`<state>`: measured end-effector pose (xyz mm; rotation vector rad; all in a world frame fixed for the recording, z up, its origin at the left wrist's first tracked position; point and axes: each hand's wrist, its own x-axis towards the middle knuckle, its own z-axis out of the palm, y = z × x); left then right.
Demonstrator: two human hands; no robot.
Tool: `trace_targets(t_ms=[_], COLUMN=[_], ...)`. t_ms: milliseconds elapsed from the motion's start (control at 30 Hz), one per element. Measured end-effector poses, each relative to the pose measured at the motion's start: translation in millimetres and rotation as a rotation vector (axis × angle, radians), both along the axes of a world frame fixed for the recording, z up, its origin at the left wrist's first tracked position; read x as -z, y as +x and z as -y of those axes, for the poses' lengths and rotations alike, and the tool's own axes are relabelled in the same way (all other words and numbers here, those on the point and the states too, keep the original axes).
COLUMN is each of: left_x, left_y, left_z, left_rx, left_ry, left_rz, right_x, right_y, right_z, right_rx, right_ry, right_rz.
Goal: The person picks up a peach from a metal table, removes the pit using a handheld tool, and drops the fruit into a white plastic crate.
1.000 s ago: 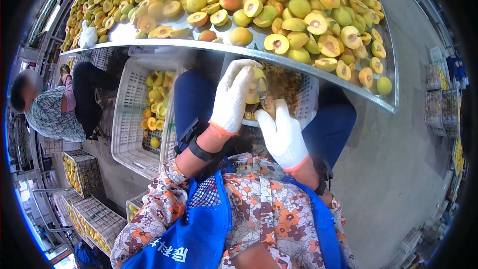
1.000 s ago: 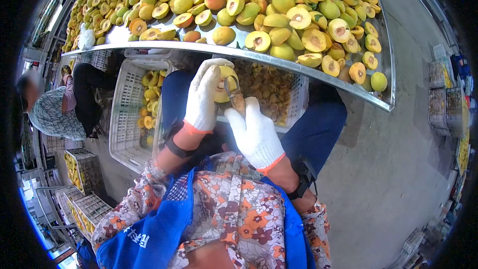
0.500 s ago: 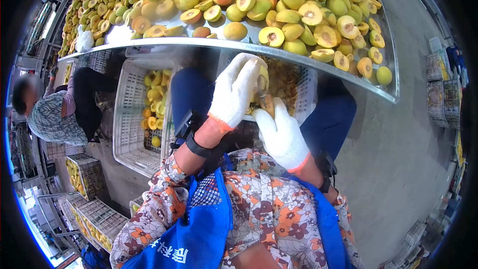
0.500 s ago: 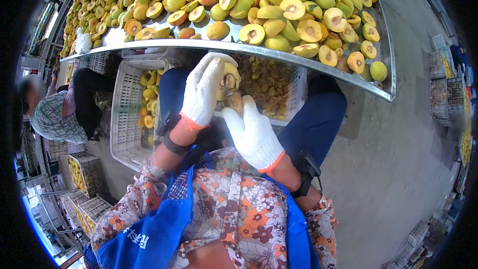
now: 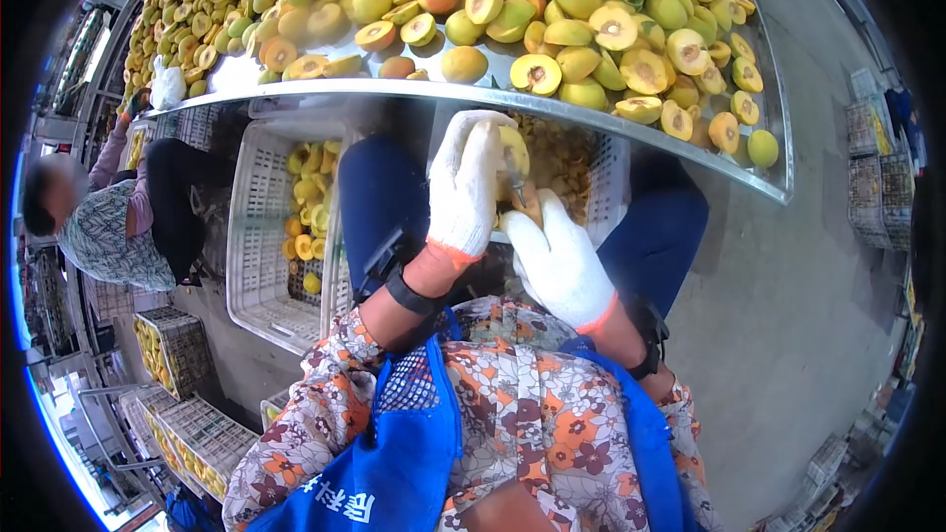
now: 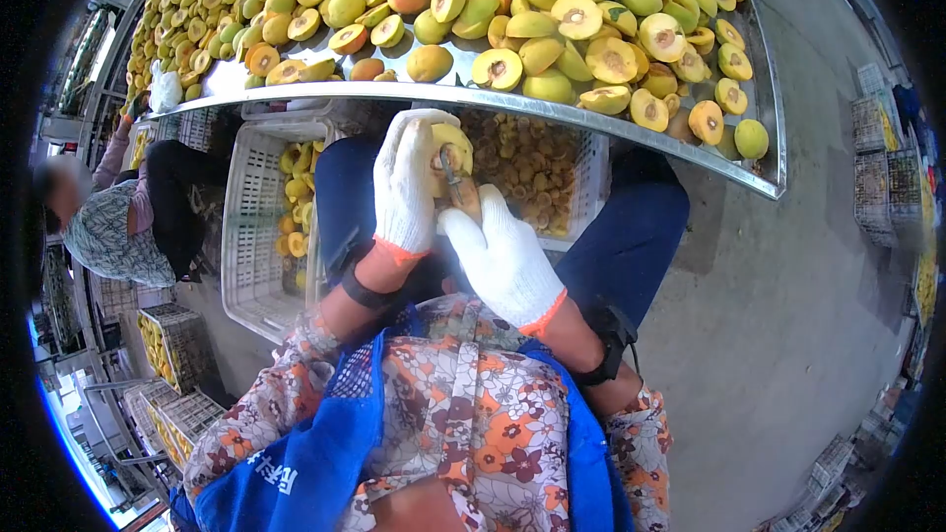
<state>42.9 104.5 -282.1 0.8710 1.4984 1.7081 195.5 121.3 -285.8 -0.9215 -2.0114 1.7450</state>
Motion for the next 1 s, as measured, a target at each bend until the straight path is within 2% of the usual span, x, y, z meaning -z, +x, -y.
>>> trace_targets(t_ms=[67, 133, 300, 367, 500, 567, 700, 767, 833, 900, 967, 1000], left_x=[6.7, 7.6, 5.8, 5.8, 7.3, 6.1, -0.3, 0.6, 4.7, 6.6, 6.0, 5.0], left_y=[1.8, 3.4, 2.4, 2.3, 2.4, 3.3, 5.0, 5.3, 5.2, 3.9, 3.8, 5.4], left_z=[-2.9, -2.6, 1.4, 2.6, 6.8, 10.0, 15.1, 14.5, 13.3, 14.4, 14.4, 14.8], left_rx=[-0.02, -0.097, -0.086, -0.083, -0.094, -0.099, -0.041, -0.019, 0.028, 0.041, 0.052, 0.06], left_ry=[0.012, 0.05, 0.082, 0.087, 0.1, 0.078, 0.04, 0.03, 0.05, 0.018, -0.011, 0.038], left_rz=[0.049, -0.006, 0.038, 0.089, -0.02, -0.07, -0.126, -0.136, 0.004, -0.021, -0.05, -0.113], right_x=[2.5, 2.7, 6.7, 3.9, 11.9, 15.1, 7.3, 6.3, 7.6, 8.3, 6.3, 0.8], right_y=[-0.7, -1.8, -1.1, -1.7, -2.4, -1.1, 2.8, 4.5, 6.3, 7.3, 6.1, 5.4], right_z=[-1.6, -1.0, 3.5, 1.6, 2.7, 4.8, 3.8, 4.7, 3.0, 4.3, 8.1, 8.5], right_rx=[-0.005, 0.028, 0.057, 0.005, 0.002, 0.01, -0.042, -0.035, -0.068, -0.1, 0.024, 0.023], right_ry=[0.757, 0.792, 0.767, 0.903, 0.906, 0.731, 0.769, 0.638, 0.729, 0.817, -0.002, -0.001], right_rz=[0.076, 0.083, 0.08, 0.077, 0.047, 0.02, 0.018, 0.018, 0.043, 0.069, 0.01, 0.008])
